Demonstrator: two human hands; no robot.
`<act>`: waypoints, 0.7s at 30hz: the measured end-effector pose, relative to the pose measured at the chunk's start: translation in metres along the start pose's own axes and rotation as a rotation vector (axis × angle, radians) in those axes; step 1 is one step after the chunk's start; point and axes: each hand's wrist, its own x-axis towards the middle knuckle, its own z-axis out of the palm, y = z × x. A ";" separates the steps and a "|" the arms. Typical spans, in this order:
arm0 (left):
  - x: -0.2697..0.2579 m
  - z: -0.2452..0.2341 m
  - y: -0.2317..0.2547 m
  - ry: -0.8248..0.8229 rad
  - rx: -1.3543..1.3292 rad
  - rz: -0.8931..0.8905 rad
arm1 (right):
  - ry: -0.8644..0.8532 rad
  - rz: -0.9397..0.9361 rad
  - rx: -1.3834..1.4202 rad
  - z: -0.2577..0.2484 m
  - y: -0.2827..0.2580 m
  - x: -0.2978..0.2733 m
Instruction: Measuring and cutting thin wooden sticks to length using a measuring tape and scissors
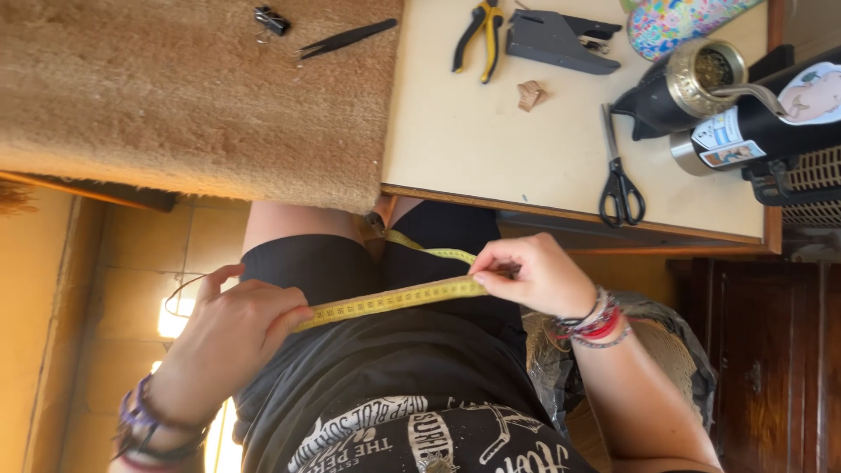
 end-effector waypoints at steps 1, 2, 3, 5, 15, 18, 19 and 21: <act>0.002 0.002 -0.002 0.003 0.002 -0.008 | -0.004 -0.007 0.001 0.009 0.004 0.002; 0.004 0.004 -0.005 -0.099 0.057 -0.100 | 0.037 -0.023 -0.014 0.019 0.008 0.004; 0.005 0.006 -0.008 -0.199 0.110 -0.193 | 0.078 -0.039 -0.029 0.029 0.012 0.007; 0.003 0.030 -0.025 -0.226 0.102 -0.227 | 0.097 -0.062 0.034 0.042 0.012 0.012; 0.040 0.032 0.064 0.323 -0.213 0.228 | 0.073 -0.156 -0.043 0.053 -0.041 0.025; 0.049 0.029 0.075 0.323 -0.320 0.308 | 0.121 -0.190 -0.070 0.046 -0.059 0.022; 0.048 0.024 0.075 0.323 -0.320 0.309 | 0.123 -0.190 -0.072 0.044 -0.059 0.022; 0.047 0.013 0.078 0.318 -0.641 0.316 | 0.157 -0.173 0.060 0.040 -0.061 0.020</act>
